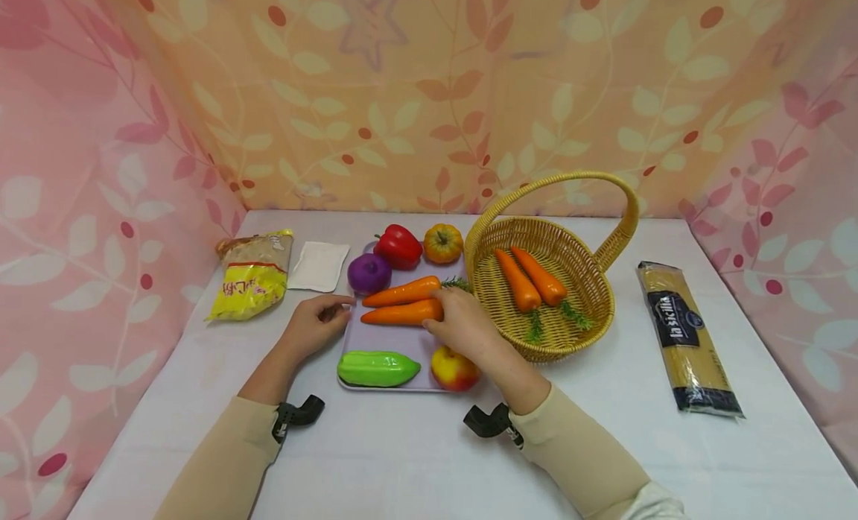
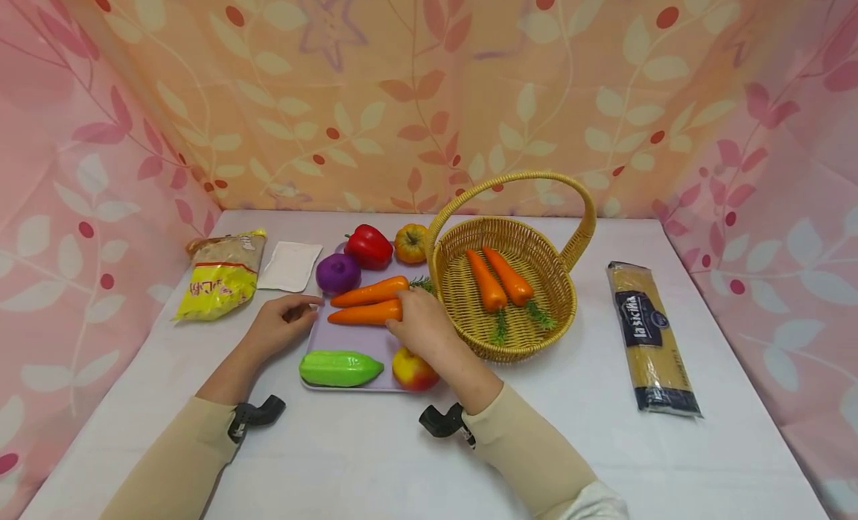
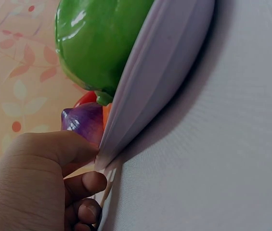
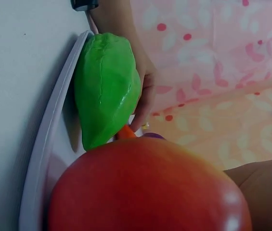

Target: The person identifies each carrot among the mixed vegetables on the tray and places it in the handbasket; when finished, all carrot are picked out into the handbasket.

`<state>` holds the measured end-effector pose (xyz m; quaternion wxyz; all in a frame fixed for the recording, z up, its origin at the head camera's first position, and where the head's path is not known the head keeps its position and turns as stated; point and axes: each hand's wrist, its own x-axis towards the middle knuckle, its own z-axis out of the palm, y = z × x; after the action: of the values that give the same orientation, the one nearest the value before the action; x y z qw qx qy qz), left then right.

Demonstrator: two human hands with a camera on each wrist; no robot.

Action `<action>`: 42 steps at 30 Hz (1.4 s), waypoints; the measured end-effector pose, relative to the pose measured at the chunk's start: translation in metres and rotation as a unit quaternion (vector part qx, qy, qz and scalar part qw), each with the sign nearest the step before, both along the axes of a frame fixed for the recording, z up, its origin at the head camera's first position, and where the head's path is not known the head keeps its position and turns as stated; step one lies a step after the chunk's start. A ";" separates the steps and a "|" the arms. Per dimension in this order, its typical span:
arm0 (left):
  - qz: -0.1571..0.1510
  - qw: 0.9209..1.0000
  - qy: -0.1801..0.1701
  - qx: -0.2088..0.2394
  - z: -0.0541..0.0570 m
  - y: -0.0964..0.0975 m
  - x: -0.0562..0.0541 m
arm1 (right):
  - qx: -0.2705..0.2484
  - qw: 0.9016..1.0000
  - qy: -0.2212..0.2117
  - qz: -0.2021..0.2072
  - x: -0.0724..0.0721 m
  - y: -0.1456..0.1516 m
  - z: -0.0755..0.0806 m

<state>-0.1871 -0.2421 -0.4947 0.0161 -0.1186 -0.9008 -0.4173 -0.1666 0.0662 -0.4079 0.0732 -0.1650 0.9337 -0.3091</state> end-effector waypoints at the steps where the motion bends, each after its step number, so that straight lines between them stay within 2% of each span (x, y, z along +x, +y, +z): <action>1: 0.000 1.000 0.001 0.001 0.000 0.000 0.000 | 0.012 1.000 0.001 -0.004 0.000 -0.001 0.000; 7: 0.001 1.000 0.004 0.005 0.000 0.001 0.000 | 0.095 0.995 0.012 -0.004 -0.002 -0.004 -0.006; 11: -0.001 1.000 0.009 0.013 -0.001 0.001 -0.001 | 0.100 0.995 0.026 0.004 -0.001 -0.005 -0.007; 16: -0.002 1.000 0.010 0.016 -0.001 0.001 -0.001 | 0.087 0.995 0.042 0.011 0.003 -0.005 -0.001; 26: -0.002 1.000 0.011 0.018 0.001 0.001 0.000 | 0.051 0.995 0.075 0.040 0.021 -0.002 0.024; 34: 0.006 1.000 0.000 0.013 -0.001 0.000 0.001 | -0.016 0.995 0.082 0.055 0.044 0.016 0.061; 42: 0.004 1.000 -0.005 0.014 0.001 0.000 0.000 | -0.104 0.984 0.133 0.060 0.067 0.047 0.095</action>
<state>-0.1868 -0.2418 -0.4936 0.0148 -0.1124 -0.8957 -0.4300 -0.0999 0.1133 -0.3129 -0.0508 -0.2671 0.8865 -0.3745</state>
